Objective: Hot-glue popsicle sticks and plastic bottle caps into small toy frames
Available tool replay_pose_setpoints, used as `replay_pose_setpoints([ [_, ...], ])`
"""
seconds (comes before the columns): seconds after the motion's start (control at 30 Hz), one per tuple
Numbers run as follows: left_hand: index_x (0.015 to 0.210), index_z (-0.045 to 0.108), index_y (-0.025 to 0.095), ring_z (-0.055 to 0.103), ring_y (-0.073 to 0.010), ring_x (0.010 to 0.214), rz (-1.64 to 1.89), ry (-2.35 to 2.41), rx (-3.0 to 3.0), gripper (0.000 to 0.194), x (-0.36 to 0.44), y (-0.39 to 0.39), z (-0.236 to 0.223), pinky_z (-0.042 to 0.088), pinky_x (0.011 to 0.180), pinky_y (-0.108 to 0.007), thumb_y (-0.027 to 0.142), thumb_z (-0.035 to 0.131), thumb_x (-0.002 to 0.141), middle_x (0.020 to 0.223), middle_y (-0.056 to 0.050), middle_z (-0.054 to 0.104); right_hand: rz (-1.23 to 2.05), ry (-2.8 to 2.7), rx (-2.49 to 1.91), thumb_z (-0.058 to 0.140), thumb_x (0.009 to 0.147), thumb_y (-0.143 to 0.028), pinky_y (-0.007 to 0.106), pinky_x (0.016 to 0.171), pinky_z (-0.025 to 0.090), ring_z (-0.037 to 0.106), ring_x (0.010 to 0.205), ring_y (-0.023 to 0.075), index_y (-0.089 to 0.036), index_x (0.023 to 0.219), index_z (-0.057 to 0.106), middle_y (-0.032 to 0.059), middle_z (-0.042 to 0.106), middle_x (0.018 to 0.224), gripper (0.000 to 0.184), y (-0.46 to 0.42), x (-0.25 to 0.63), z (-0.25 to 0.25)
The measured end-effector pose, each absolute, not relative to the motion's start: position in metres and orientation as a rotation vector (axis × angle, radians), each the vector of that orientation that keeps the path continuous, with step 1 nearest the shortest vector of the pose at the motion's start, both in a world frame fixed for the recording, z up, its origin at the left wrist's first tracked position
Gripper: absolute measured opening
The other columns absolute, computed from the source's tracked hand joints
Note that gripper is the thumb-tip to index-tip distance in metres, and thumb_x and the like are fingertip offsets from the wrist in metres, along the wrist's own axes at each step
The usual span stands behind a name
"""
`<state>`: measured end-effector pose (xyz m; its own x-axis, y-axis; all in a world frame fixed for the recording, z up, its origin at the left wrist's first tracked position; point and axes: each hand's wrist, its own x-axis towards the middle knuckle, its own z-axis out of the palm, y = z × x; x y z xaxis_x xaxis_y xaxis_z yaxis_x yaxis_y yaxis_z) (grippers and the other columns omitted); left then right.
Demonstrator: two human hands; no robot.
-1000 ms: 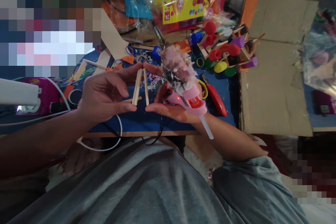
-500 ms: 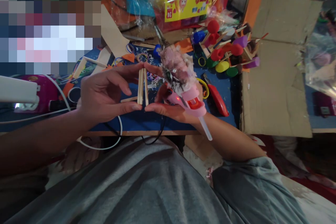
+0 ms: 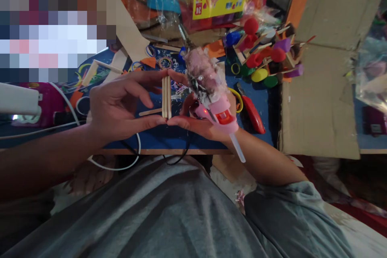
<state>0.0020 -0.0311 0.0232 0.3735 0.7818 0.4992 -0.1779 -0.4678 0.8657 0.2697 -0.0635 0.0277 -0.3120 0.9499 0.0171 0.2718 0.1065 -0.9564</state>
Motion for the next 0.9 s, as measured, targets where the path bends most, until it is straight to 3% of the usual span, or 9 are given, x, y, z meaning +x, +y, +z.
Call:
replay_pose_setpoints([
  [0.13,0.096,0.082,0.028,0.079,-0.0379,0.152,1.234,0.577,1.703,0.037,0.002,-0.031,0.022,0.071,0.123,-0.057,0.043,0.113,0.082,0.156,-0.007,0.086,1.242,-1.661,-1.186,0.109,0.079,-0.070,0.034,0.056,0.058,0.076,0.074,0.0184,-0.035,0.164,0.073,0.0104,0.084,0.142,0.099,-0.064,0.266,0.031],
  [0.2,0.096,0.082,0.028,0.079,-0.0380,0.152,1.231,0.574,1.693,0.040,0.003,-0.030,0.021,0.071,0.124,-0.057,0.047,0.114,0.082,0.156,-0.007,0.086,1.220,-1.668,-1.211,0.107,0.078,-0.075,0.036,0.059,0.060,0.072,0.070,0.0194,-0.034,0.160,0.076,0.0069,0.086,0.118,0.096,-0.064,0.264,0.034],
  [0.27,0.096,0.082,0.028,0.079,-0.0381,0.152,1.235,0.553,1.666,0.040,0.003,-0.030,0.021,0.071,0.125,-0.058,0.048,0.114,0.082,0.156,-0.008,0.086,1.183,-1.685,-1.241,0.105,0.076,-0.080,0.039,0.064,0.062,0.067,0.068,0.0208,-0.033,0.154,0.078,0.0017,0.077,0.092,0.094,-0.061,0.261,0.037],
  [0.33,0.095,0.082,0.028,0.079,-0.0385,0.151,1.225,0.550,1.647,0.040,0.003,-0.029,0.021,0.070,0.125,-0.058,0.048,0.114,0.082,0.156,-0.008,0.085,1.153,-1.687,-1.235,0.104,0.073,-0.085,0.040,0.067,0.063,0.064,0.069,0.0220,-0.033,0.150,0.080,-0.0011,0.068,0.080,0.095,-0.058,0.257,0.040],
  [0.57,0.093,0.084,0.029,0.081,-0.0390,0.147,1.205,0.568,1.623,0.042,0.004,-0.027,0.019,0.073,0.120,-0.057,0.047,0.117,0.074,0.154,-0.007,0.086,1.277,-1.700,-1.214,0.094,0.080,-0.092,0.039,0.059,0.053,0.061,0.067,0.0223,-0.035,0.143,0.083,0.0004,0.070,0.081,0.086,-0.056,0.252,0.044],
  [0.73,0.100,0.091,0.031,0.082,-0.0404,0.147,1.200,0.642,1.686,0.043,0.003,-0.028,0.018,0.063,0.134,-0.063,0.052,0.118,0.074,0.148,-0.007,0.089,1.295,-1.637,-1.234,0.105,0.079,-0.076,0.038,0.061,0.050,0.063,0.067,0.0203,-0.036,0.148,0.083,0.0008,0.080,0.088,0.083,-0.059,0.255,0.038],
  [0.9,0.101,0.093,0.031,0.082,-0.0415,0.147,1.183,0.635,1.653,0.043,0.001,-0.028,0.020,0.062,0.136,-0.063,0.052,0.118,0.073,0.146,-0.009,0.089,1.314,-1.614,-1.228,0.103,0.080,-0.078,0.036,0.061,0.052,0.064,0.071,0.0208,-0.034,0.144,0.085,0.0009,0.077,0.088,0.080,-0.060,0.258,0.028],
])
